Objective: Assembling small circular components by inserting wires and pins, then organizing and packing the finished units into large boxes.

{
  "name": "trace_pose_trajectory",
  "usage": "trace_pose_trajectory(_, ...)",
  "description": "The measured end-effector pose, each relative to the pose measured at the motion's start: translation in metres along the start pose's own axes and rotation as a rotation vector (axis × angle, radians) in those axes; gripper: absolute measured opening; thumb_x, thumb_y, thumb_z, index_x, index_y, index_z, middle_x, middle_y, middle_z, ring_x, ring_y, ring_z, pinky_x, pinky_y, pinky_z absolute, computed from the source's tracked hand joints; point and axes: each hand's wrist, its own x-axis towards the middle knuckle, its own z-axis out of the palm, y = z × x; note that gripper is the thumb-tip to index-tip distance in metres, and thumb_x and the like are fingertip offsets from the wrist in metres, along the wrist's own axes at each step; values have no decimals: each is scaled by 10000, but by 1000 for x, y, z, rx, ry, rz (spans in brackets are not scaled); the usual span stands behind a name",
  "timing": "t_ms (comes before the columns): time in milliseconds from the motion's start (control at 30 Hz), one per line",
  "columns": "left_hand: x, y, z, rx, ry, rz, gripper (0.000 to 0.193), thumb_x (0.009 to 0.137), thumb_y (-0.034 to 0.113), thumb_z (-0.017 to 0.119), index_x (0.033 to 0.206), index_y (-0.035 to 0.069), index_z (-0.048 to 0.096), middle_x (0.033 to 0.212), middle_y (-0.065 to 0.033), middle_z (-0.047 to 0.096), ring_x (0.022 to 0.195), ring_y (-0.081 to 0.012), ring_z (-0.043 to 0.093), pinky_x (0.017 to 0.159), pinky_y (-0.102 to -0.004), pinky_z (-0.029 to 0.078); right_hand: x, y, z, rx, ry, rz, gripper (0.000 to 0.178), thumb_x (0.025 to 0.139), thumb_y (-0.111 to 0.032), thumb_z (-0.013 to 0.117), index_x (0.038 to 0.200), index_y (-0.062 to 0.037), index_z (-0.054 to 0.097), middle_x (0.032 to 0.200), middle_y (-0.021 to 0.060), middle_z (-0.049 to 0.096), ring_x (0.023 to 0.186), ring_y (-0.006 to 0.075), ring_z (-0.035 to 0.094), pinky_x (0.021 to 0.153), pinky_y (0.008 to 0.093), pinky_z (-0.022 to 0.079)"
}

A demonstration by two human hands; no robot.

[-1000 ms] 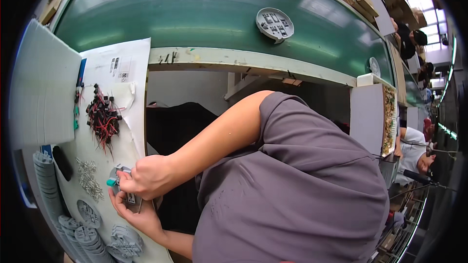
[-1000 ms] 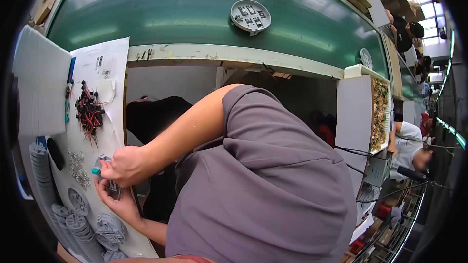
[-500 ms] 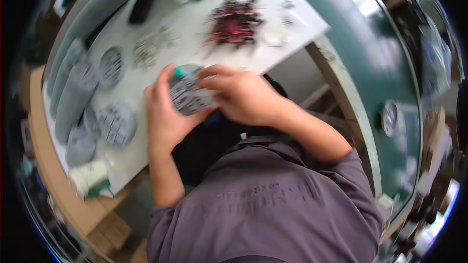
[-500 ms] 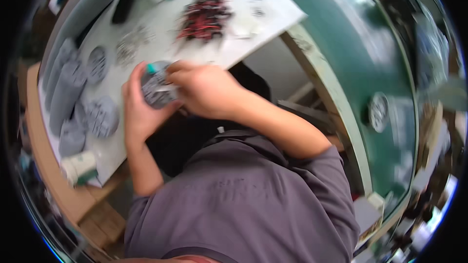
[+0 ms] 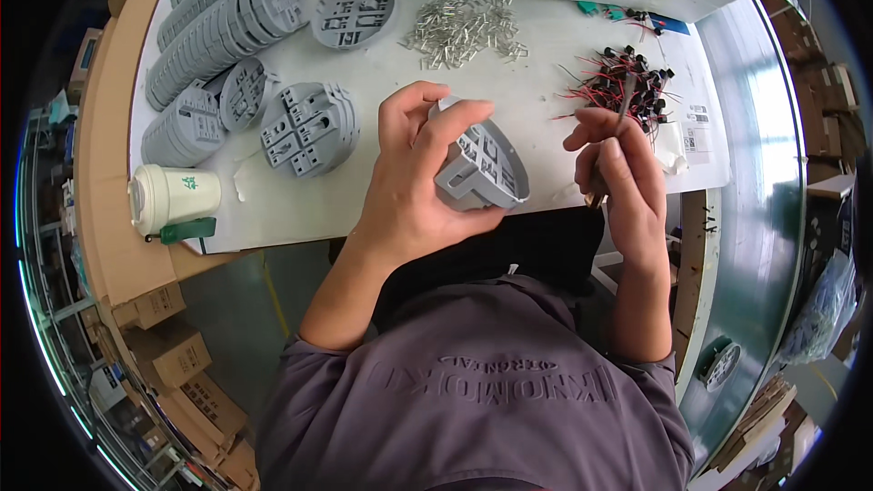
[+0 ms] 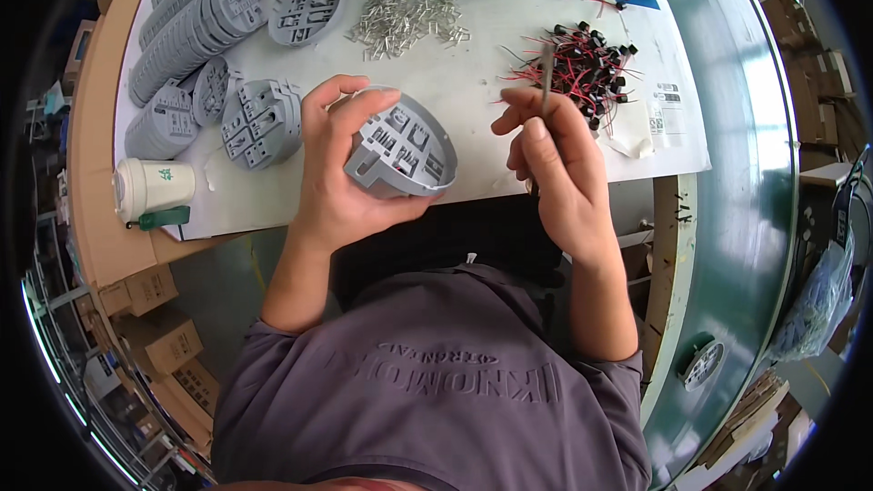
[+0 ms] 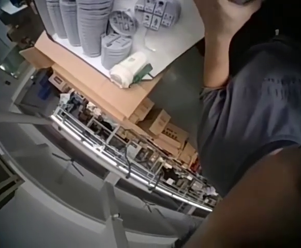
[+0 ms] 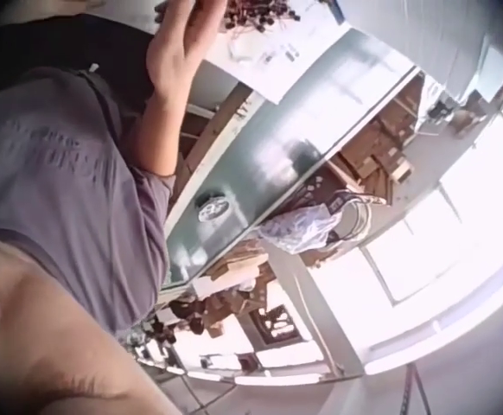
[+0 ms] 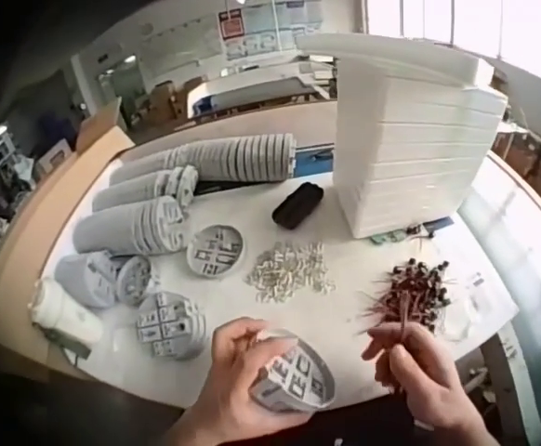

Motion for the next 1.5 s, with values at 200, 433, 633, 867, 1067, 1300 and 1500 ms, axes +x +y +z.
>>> trace_pose_trajectory(200, -25, -29, -12, -251, -126, 25, 1153, 595, 206, 1028, 1600, 96, 472, 1551, -170, 507, 1254, -343, 599, 1015, -460, 512, 13, -17, -8, -515, -328, -89, 266, 1029, -30, 603, 1263, 26, 716, 1007, 85, 666, 811, 138, 536, 689, 276, 407)
trace_pose_trajectory(433, -12, -13, -10, -358, -94, -192, 1067, 657, 343, 1019, 1549, 49, 514, 1443, -166, 582, 1126, -295, 646, 981, -421, 541, 18, -40, -3, -828, -285, -218, 154, 979, -8, 650, 1099, 29, 739, 883, 89, 655, 708, 184, 525, 636, 319, 404)
trace_pose_trajectory(633, -2, -7, 6, -94, -92, -152, 1088, 629, 462, 1010, 1508, 22, 544, 1149, -119, 695, 944, -272, 664, 893, -390, 543, 20, -49, -2, -1141, -405, -227, 132, 985, -72, 676, 879, 5, 688, 703, 95, 618, 557, 254, 498, 568, 369, 408)
trace_pose_trajectory(867, -6, -4, 20, -12, 27, -158, 1126, 571, 470, 1036, 1503, 33, 579, 958, -77, 714, 809, -218, 632, 793, -364, 539, 19, -36, 14, -1342, -438, -343, 262, 984, -139, 705, 769, -24, 609, 640, 103, 616, 491, 325, 517, 524, 416, 416)
trace_pose_trajectory(1067, -5, -4, 22, 3, 51, -138, 1100, 570, 477, 1035, 1474, 31, 595, 932, -66, 702, 788, -215, 625, 786, -363, 538, 21, -32, 18, -1355, -423, -331, 249, 989, -136, 703, 781, -25, 621, 657, 104, 635, 507, 323, 550, 522, 417, 421)
trace_pose_trajectory(1300, -4, -3, 22, 18, 48, -157, 1086, 567, 479, 1034, 1456, 29, 601, 931, -68, 702, 792, -222, 631, 791, -371, 542, 20, -30, 21, -1362, -423, -338, 235, 987, -130, 701, 791, -31, 617, 680, 101, 645, 512, 331, 552, 524, 418, 425)
trace_pose_trajectory(1500, -4, -4, 23, 12, 56, -154, 1086, 571, 481, 1031, 1457, 27, 598, 938, -73, 704, 799, -228, 640, 799, -379, 545, 21, -27, 22, -1392, -446, -349, 209, 985, -120, 695, 812, -32, 618, 710, 100, 656, 520, 339, 556, 529, 420, 429)
